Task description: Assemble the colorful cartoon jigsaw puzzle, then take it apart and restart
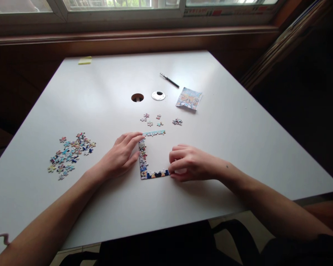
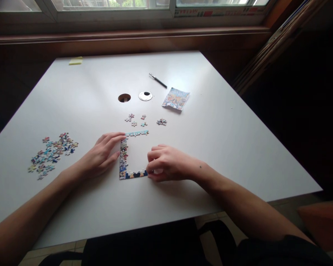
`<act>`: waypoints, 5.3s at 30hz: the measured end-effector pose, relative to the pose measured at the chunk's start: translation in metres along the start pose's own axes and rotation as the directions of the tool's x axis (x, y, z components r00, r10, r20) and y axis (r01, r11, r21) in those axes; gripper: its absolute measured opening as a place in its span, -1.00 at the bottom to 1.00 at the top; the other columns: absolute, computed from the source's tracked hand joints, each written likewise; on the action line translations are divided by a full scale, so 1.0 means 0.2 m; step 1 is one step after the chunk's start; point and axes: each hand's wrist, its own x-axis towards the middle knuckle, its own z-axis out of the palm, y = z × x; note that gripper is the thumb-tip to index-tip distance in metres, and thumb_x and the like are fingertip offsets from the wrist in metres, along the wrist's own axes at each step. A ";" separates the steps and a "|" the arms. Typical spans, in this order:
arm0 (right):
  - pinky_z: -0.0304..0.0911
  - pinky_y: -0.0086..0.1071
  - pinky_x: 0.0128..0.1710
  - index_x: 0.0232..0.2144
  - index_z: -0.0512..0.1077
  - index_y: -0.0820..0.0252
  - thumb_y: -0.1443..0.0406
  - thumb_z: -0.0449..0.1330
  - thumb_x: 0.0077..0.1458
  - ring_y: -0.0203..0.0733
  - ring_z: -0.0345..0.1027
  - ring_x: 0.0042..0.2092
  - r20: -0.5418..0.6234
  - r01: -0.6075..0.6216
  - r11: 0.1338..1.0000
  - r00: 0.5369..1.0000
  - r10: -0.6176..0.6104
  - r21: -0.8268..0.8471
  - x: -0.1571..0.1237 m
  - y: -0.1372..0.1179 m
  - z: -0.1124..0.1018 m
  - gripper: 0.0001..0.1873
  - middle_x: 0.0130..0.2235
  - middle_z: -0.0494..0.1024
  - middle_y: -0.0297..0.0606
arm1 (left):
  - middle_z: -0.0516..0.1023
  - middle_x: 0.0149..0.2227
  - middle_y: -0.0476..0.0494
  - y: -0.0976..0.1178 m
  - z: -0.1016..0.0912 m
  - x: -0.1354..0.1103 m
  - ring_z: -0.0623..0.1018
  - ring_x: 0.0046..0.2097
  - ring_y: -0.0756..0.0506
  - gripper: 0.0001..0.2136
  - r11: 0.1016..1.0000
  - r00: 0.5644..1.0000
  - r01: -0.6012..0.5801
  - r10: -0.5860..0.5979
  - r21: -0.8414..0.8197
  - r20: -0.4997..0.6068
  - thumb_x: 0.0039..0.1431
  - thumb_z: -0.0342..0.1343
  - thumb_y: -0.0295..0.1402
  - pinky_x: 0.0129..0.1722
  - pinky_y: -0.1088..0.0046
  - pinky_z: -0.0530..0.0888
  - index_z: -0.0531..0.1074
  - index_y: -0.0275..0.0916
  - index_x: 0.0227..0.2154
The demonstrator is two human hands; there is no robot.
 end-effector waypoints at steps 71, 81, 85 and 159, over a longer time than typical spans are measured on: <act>0.30 -0.36 -0.33 -0.29 0.53 0.26 0.24 0.31 0.10 -0.30 0.39 -0.33 -0.184 -0.363 0.733 0.816 0.548 0.575 0.35 0.27 -0.16 -0.82 -0.33 0.57 -0.25 | 0.28 0.30 -0.24 -0.03 0.02 0.00 0.24 0.30 -0.26 -0.57 1.000 0.998 -0.025 0.025 0.000 -0.057 0.39 -0.10 -0.33 0.32 0.05 0.22 0.18 -0.20 0.28; 0.32 -0.41 -0.35 -0.28 0.59 0.23 0.21 0.35 0.06 -0.29 0.45 -0.35 0.259 -0.555 0.579 0.817 0.515 0.597 0.03 0.07 -0.11 -0.79 -0.36 0.63 -0.26 | 0.27 0.31 -0.24 -0.04 0.02 0.00 0.24 0.31 -0.26 -0.55 0.999 0.998 -0.040 0.040 0.012 -0.056 0.36 -0.05 -0.37 0.31 0.04 0.23 0.17 -0.16 0.29; 0.31 -0.42 -0.34 -0.30 0.59 0.23 0.25 0.33 0.05 -0.26 0.46 -0.33 0.266 -0.577 0.610 0.808 0.526 0.543 0.05 0.04 -0.10 -0.83 -0.35 0.64 -0.25 | 0.40 0.19 -0.23 0.01 0.01 -0.02 0.35 0.20 -0.27 -0.60 0.992 0.981 -0.112 0.119 0.058 -0.153 0.28 0.04 -0.39 0.19 0.05 0.33 0.32 -0.13 0.17; 0.19 -0.37 -0.36 -0.33 0.45 0.19 0.37 0.17 -0.07 -0.29 0.26 -0.37 -0.608 -0.455 0.703 0.360 0.707 0.547 -0.07 0.45 -0.10 -0.83 -0.35 0.46 -0.31 | 0.50 -0.04 -0.17 0.09 0.02 0.00 0.48 0.04 -0.20 -0.81 0.976 0.936 0.097 -0.156 -0.194 -0.315 0.26 0.01 -0.39 0.05 0.14 0.47 0.35 -0.15 -0.08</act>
